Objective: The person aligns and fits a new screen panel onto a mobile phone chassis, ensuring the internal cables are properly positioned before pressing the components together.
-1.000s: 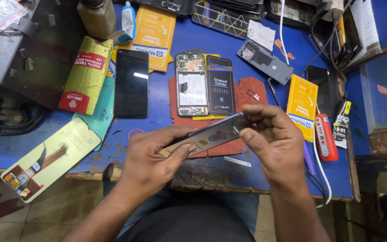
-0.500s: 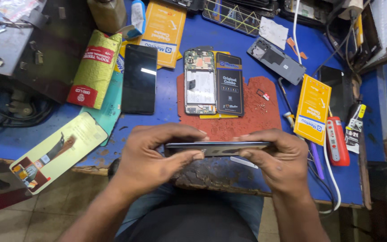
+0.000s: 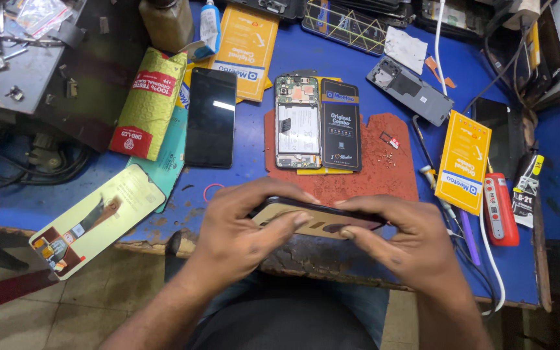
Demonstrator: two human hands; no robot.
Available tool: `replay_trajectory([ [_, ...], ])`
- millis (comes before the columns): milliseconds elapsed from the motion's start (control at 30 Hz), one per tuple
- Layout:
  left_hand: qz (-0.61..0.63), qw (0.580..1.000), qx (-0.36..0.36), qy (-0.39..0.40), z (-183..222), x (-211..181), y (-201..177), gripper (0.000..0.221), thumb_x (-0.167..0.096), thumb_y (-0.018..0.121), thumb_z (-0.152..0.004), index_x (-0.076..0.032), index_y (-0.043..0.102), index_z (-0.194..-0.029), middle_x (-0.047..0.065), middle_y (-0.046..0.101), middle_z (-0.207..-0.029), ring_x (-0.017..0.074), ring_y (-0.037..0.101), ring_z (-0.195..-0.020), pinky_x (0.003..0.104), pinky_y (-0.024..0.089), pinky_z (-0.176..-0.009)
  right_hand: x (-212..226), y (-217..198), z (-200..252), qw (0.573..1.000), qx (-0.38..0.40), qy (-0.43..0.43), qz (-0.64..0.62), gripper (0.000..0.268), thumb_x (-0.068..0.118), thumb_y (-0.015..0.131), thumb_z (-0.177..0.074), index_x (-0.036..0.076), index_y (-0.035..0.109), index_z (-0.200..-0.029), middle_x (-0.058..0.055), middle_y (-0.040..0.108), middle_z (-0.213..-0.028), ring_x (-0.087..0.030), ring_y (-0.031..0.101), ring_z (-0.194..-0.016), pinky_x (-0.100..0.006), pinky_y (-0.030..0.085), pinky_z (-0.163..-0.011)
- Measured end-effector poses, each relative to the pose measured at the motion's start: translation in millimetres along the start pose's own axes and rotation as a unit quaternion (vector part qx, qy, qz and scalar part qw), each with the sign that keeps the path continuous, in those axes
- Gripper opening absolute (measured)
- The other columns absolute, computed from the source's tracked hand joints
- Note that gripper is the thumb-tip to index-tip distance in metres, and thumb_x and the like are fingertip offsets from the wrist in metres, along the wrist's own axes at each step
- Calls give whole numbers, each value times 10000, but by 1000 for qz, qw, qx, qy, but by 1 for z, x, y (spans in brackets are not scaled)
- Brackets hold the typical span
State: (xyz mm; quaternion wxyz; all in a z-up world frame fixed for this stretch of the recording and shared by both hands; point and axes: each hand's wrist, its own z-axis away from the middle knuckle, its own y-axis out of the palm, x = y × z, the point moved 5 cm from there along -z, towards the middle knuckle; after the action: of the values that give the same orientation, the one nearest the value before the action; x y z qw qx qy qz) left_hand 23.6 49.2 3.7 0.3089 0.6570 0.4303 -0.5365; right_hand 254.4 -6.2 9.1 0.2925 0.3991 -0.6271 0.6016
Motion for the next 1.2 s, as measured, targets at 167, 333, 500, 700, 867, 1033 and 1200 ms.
replay_trajectory([
  [167,92,990,-14,-106,-15,4,5,313,-41,752,-872,-24,698,-1179,46,774,-1017,91,713,-927,238,585,-820,-22,20,-5,975,35,157,-153,303,-4,762,-841,-61,737,-1137,-138,803,-983,-161,753,-860,-275,618,-770],
  [333,280,948,-97,-115,-18,10,9,349,-8,689,-908,44,640,-1249,80,771,-1024,89,713,-921,249,597,-827,-43,31,-2,919,-72,146,-359,299,-56,739,-866,-76,683,-1159,-157,766,-1039,-182,735,-903,-322,605,-824],
  [500,270,949,-125,-107,-17,12,8,261,-14,662,-968,86,691,-1207,101,780,-1015,90,708,-896,243,593,-818,-48,38,3,903,-105,142,-392,311,-73,731,-862,-67,672,-1167,-157,761,-1050,-180,731,-923,-325,593,-854],
  [700,245,958,-109,-98,-19,6,6,265,-33,663,-971,79,688,-1210,88,781,-1010,71,696,-893,224,576,-821,-47,40,4,899,-109,140,-400,321,-72,737,-862,-68,656,-1173,-155,758,-1054,-181,727,-936,-325,589,-865],
  [867,243,959,-108,-100,-19,8,6,263,-32,663,-966,76,688,-1205,87,783,-1008,69,698,-897,224,580,-826,-49,40,6,900,-105,143,-398,326,-73,737,-863,-72,664,-1180,-164,759,-1044,-187,726,-924,-326,587,-863],
  [1033,275,955,-77,-82,-19,14,8,275,-27,664,-982,79,661,-1237,114,762,-1082,110,698,-988,252,576,-901,-34,25,2,937,-123,111,-309,315,-43,746,-864,-56,671,-1170,-132,762,-1038,-158,734,-906,-297,602,-837],
  [1200,225,970,-76,-59,-14,25,-9,349,-82,613,-1013,46,588,-1336,137,727,-1217,162,695,-1147,291,565,-982,20,3,6,968,-191,-34,156,220,23,813,-864,-41,731,-1057,-99,761,-904,-146,715,-780,-275,570,-702],
])
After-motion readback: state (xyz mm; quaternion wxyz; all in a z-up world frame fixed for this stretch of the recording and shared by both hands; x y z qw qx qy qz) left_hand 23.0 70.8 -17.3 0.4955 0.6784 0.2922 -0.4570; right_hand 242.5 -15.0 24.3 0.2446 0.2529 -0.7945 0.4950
